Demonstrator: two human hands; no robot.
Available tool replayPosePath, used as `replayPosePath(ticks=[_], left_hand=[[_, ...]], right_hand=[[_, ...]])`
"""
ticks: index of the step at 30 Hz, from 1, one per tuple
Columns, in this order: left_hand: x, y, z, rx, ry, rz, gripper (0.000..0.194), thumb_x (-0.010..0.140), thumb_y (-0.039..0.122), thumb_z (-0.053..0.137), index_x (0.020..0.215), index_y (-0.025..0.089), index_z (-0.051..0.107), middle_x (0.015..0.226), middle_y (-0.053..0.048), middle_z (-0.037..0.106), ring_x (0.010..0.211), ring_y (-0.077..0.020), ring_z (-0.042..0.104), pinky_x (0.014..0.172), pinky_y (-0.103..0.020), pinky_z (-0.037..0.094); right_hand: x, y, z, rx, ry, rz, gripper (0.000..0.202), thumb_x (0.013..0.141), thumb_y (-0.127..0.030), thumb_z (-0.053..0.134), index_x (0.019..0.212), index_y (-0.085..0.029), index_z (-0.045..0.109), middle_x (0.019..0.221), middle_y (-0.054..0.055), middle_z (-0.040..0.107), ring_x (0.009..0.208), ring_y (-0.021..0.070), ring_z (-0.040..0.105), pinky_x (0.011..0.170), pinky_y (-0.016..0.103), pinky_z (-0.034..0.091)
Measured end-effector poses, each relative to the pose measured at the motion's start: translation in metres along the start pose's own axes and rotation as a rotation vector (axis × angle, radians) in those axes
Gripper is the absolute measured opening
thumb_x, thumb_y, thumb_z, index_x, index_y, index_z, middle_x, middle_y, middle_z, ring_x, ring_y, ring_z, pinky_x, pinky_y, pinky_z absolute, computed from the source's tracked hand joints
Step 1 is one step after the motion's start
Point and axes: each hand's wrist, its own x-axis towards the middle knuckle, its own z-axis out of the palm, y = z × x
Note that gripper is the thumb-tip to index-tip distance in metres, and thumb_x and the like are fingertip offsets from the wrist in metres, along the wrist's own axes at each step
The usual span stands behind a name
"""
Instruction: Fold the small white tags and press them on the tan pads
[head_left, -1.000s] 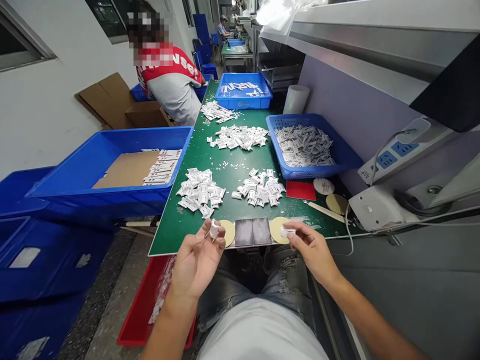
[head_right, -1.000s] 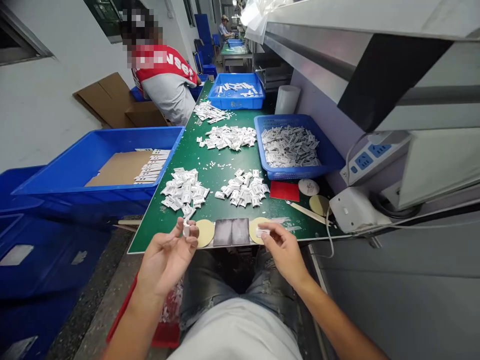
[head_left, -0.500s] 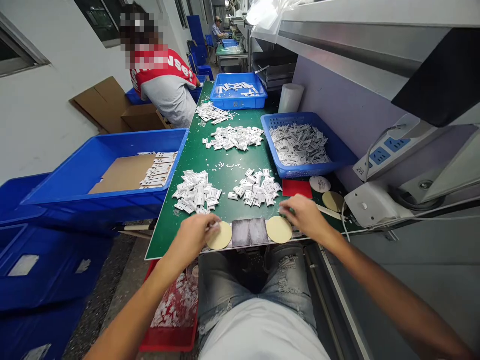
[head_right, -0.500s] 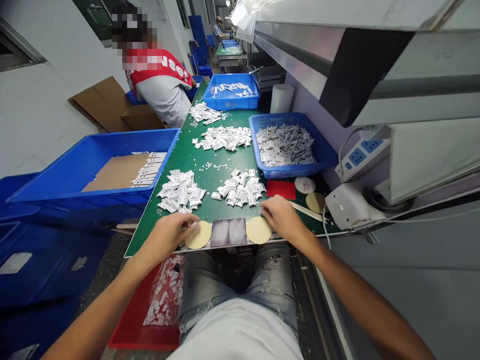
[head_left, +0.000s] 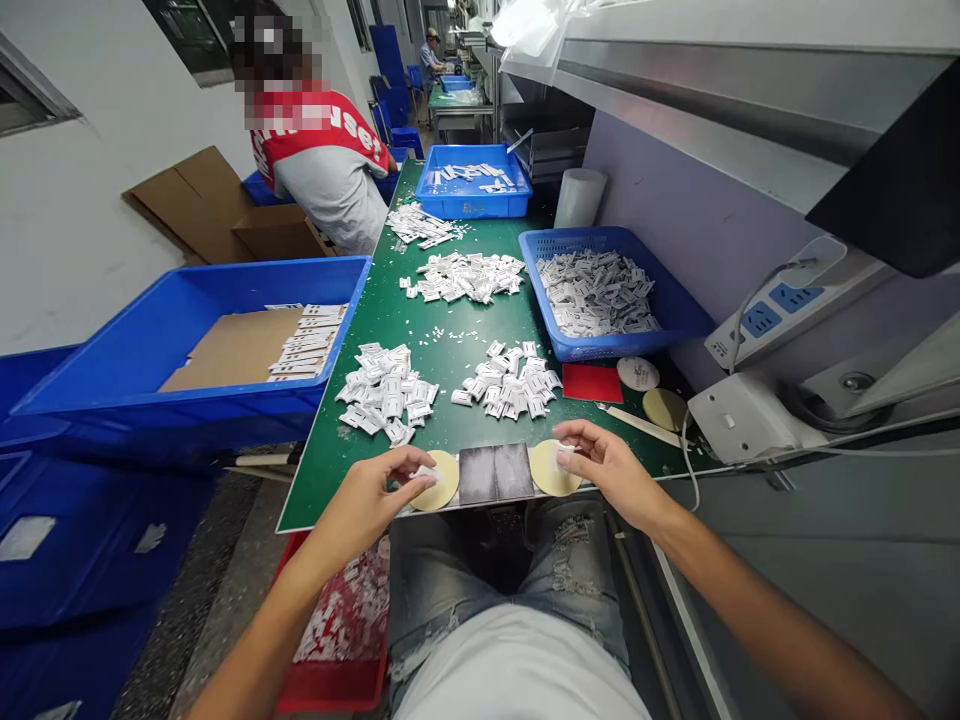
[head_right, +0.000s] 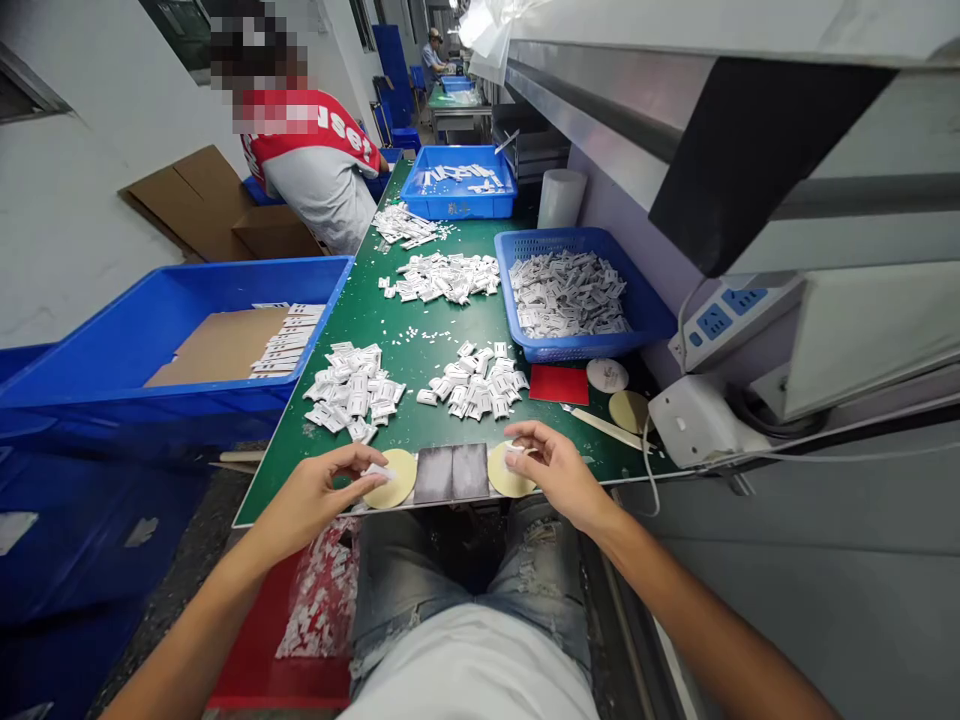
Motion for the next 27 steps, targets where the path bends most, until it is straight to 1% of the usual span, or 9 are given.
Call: replayPosePath(ticks=[2,5,8,11,12,14,17,20,27], left_hand=[[-0.002,0.002,-0.002,0.016,-0.025,0.013,0.031,0.088,0.048,0.058,0.101,0.024,0.07,0.093,-0.004,0.073,0.08,-0.0189,0.065,0.068,-0.024,0.047],[0.0,0.003,-0.003,0.032,-0.089,0.036,0.031,0.088,0.048,0.058,0.102,0.025,0.073,0.101,-0.006,0.074,0.086,-0.0215,0.067,0.072,-0.025,0.048],[0.009,0.003,-0.004,0.12,0.025,0.058,0.028,0.086,0.044,0.06,0.097,0.024,0.075,0.097,-0.007,0.076,0.084,-0.0228,0.068,0.074,-0.028,0.049],[0.016,0.003,-0.005,0.151,0.131,0.085,0.029,0.085,0.045,0.059,0.093,0.023,0.077,0.091,-0.008,0.076,0.08,-0.0227,0.068,0.073,-0.029,0.049],[0.017,0.003,-0.005,0.145,0.1,0.091,0.03,0.085,0.046,0.059,0.092,0.023,0.076,0.089,-0.007,0.076,0.079,-0.0222,0.068,0.072,-0.028,0.049],[0.016,0.002,-0.006,0.165,0.06,0.084,0.029,0.085,0.046,0.059,0.092,0.023,0.076,0.086,-0.006,0.076,0.076,-0.0208,0.067,0.069,-0.026,0.048],[0.015,0.0,-0.007,0.218,0.064,0.064,0.028,0.086,0.043,0.057,0.096,0.023,0.075,0.083,-0.004,0.075,0.073,-0.0193,0.065,0.067,-0.024,0.045],[0.017,-0.001,-0.008,0.264,0.091,0.047,0.027,0.086,0.042,0.058,0.096,0.023,0.074,0.081,-0.004,0.074,0.072,-0.0198,0.064,0.066,-0.025,0.043],[0.009,0.005,-0.006,0.299,0.136,-0.003,0.024,0.086,0.042,0.058,0.091,0.023,0.073,0.082,-0.004,0.074,0.073,-0.0208,0.064,0.063,-0.026,0.041]], right_hand=[[-0.001,0.003,-0.002,-0.258,-0.011,-0.104,0.031,0.089,-0.04,0.062,0.114,-0.023,0.066,0.096,0.004,0.065,0.082,0.0161,0.059,0.075,0.03,0.047],[0.003,0.001,-0.01,-0.624,-0.124,-0.269,0.022,0.095,-0.033,0.054,0.106,-0.023,0.069,0.092,0.005,0.067,0.08,0.0178,0.058,0.074,0.031,0.044],[0.017,-0.004,-0.022,-0.839,-0.063,-0.421,0.018,0.094,-0.027,0.053,0.095,-0.019,0.069,0.088,0.008,0.068,0.087,0.0219,0.057,0.078,0.035,0.044],[0.029,-0.006,-0.03,-0.815,-0.014,-0.401,0.017,0.092,-0.029,0.055,0.094,-0.02,0.069,0.087,0.007,0.069,0.079,0.0201,0.059,0.073,0.033,0.046],[0.03,-0.006,-0.032,-0.775,-0.122,-0.381,0.017,0.092,-0.031,0.056,0.095,-0.021,0.069,0.088,0.006,0.07,0.079,0.0193,0.061,0.072,0.031,0.047],[0.031,-0.003,-0.032,-0.774,-0.18,-0.374,0.018,0.091,-0.032,0.057,0.095,-0.021,0.07,0.09,0.006,0.07,0.081,0.0193,0.062,0.073,0.031,0.047],[0.03,0.0,-0.031,-0.84,-0.022,-0.394,0.018,0.09,-0.032,0.059,0.095,-0.02,0.071,0.088,0.007,0.07,0.08,0.0201,0.061,0.072,0.032,0.046],[0.031,-0.001,-0.029,-0.862,-0.101,-0.393,0.015,0.09,-0.03,0.059,0.093,-0.021,0.07,0.087,0.006,0.07,0.08,0.0197,0.061,0.072,0.031,0.045],[0.032,-0.007,-0.025,-0.872,-0.088,-0.381,0.015,0.091,-0.028,0.058,0.092,-0.021,0.07,0.086,0.005,0.07,0.08,0.0197,0.061,0.071,0.031,0.045]])
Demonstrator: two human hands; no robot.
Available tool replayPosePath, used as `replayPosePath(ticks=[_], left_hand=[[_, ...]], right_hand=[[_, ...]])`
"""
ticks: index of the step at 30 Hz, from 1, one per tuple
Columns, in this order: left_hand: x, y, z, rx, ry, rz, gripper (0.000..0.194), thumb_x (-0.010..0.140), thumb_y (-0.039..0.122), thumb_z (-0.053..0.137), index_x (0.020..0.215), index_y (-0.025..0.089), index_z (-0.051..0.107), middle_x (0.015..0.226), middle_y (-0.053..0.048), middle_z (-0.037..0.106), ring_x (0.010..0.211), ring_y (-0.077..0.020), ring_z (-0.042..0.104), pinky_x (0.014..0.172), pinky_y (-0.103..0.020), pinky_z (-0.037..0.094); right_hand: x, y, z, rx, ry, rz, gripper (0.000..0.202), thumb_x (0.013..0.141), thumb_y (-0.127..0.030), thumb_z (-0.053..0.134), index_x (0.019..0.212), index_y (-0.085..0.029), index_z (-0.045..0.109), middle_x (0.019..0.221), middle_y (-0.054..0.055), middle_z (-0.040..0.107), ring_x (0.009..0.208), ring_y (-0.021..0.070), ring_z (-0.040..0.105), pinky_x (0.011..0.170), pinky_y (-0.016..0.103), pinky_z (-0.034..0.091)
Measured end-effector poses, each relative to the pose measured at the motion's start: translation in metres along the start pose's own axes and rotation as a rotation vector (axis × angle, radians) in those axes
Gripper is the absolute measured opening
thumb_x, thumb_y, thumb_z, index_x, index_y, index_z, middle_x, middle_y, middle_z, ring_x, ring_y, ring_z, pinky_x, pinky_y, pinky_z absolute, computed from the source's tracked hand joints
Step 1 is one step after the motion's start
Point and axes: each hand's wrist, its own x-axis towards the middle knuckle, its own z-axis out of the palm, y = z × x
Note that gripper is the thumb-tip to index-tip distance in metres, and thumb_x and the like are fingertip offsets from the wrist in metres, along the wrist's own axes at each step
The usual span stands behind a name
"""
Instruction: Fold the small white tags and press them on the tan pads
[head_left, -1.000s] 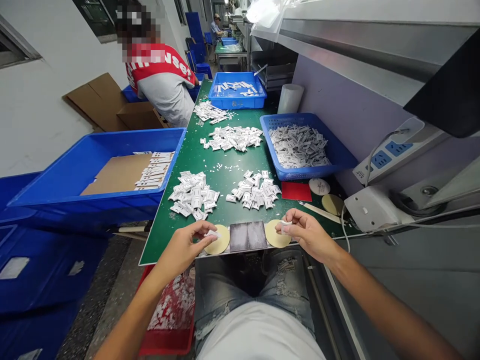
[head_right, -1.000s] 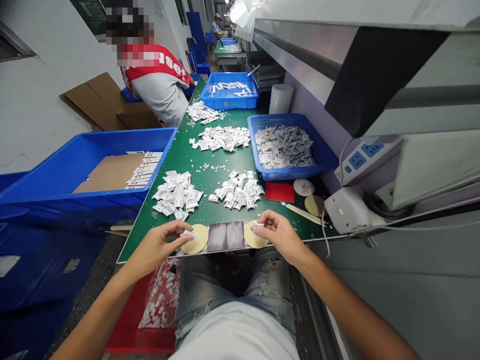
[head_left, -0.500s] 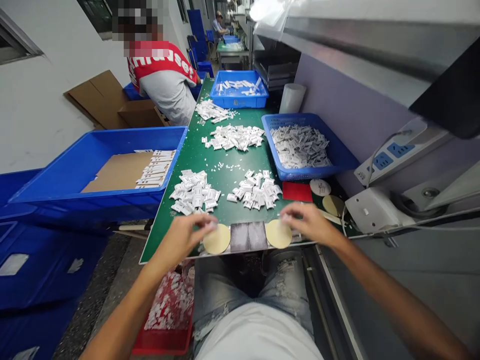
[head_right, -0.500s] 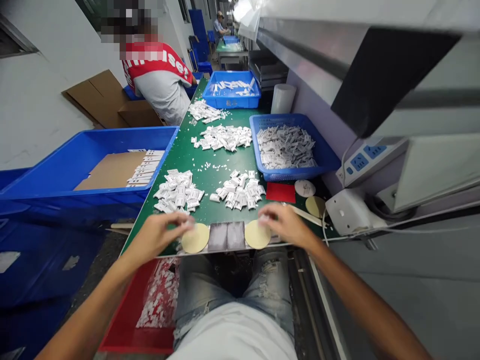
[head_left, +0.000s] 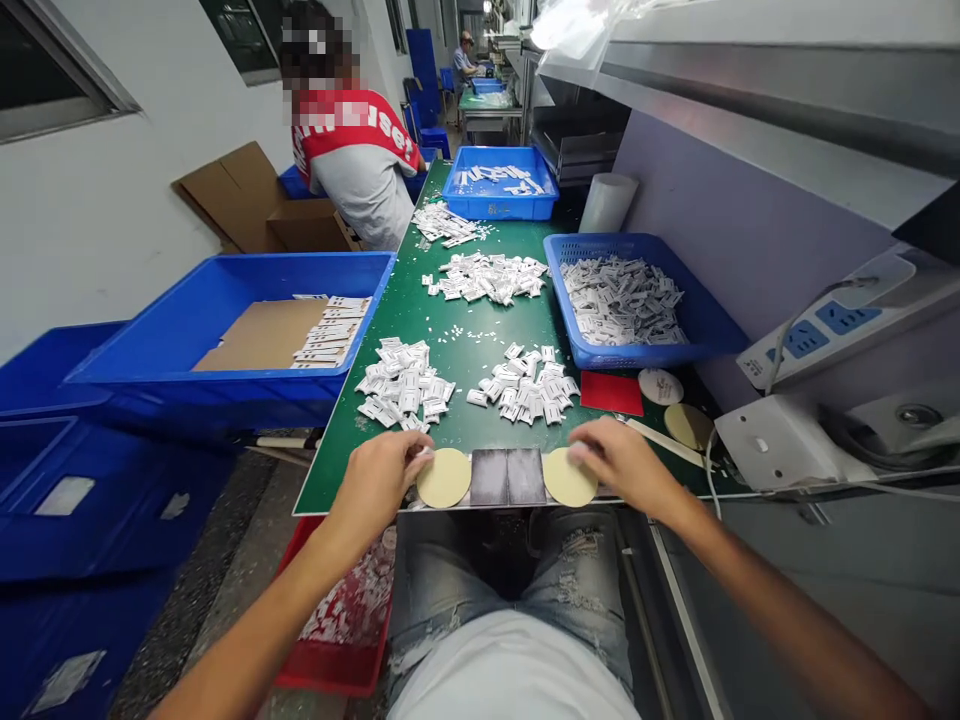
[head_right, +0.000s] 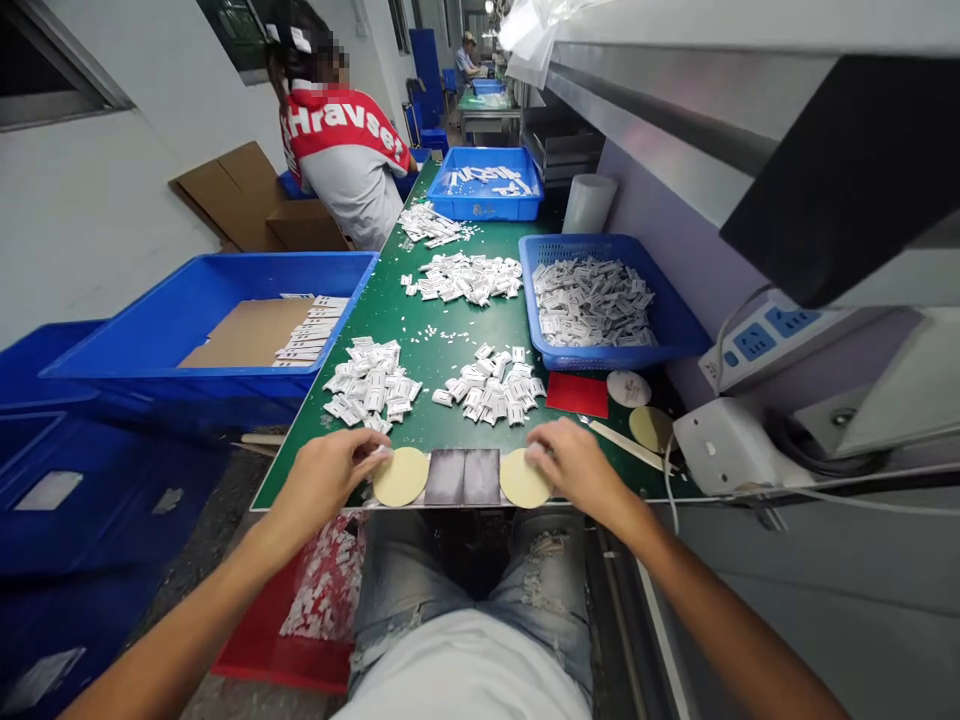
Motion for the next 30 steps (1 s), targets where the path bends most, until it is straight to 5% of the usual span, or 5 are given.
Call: replayPosePath(ticks=[6,15,20,26,30], left_hand=[[0.001,0.005,0.004,0.06,0.116,0.003,0.02,0.086,0.034,0.059,0.092,0.022,0.073,0.083,-0.008,0.074,0.076,-0.0236,0.065,0.066,-0.029,0.042],[0.096,0.052,0.031,-0.031,0.04,0.275,0.025,0.083,0.026,0.07,0.108,0.02,0.07,0.104,-0.008,0.071,0.089,-0.0219,0.065,0.08,-0.03,0.045],[0.073,0.02,0.017,0.014,0.245,0.119,0.024,0.085,0.016,0.063,0.109,0.017,0.067,0.103,-0.015,0.068,0.099,-0.0292,0.06,0.083,-0.037,0.043],[0.051,-0.002,0.014,-0.096,0.347,0.035,0.015,0.086,0.02,0.062,0.099,0.02,0.07,0.088,-0.01,0.07,0.096,-0.0273,0.06,0.085,-0.037,0.044],[0.017,-0.018,0.008,-0.706,0.49,-0.123,0.024,0.088,0.034,0.062,0.107,0.02,0.067,0.102,-0.008,0.07,0.089,-0.0201,0.064,0.074,-0.029,0.05]], right_hand=[[0.004,0.004,-0.001,-0.069,0.083,-0.014,0.016,0.091,-0.03,0.058,0.091,-0.02,0.07,0.084,0.007,0.068,0.079,0.0213,0.059,0.072,0.033,0.044],[0.076,-0.008,0.029,-0.046,0.089,-0.226,0.022,0.093,-0.035,0.059,0.107,-0.023,0.07,0.095,0.007,0.07,0.085,0.021,0.06,0.079,0.035,0.048],[0.095,-0.008,0.038,-0.243,0.25,-0.289,0.027,0.097,-0.03,0.05,0.119,-0.022,0.065,0.111,0.011,0.065,0.102,0.0246,0.058,0.088,0.039,0.046],[0.146,-0.054,0.074,-0.332,-0.05,-0.438,0.031,0.097,-0.029,0.052,0.124,-0.018,0.061,0.114,0.011,0.069,0.1,0.0242,0.055,0.087,0.036,0.041],[0.174,-0.071,0.098,-0.348,-0.137,-0.444,0.021,0.093,-0.022,0.054,0.108,-0.017,0.068,0.1,0.013,0.071,0.096,0.0254,0.053,0.081,0.036,0.036]])
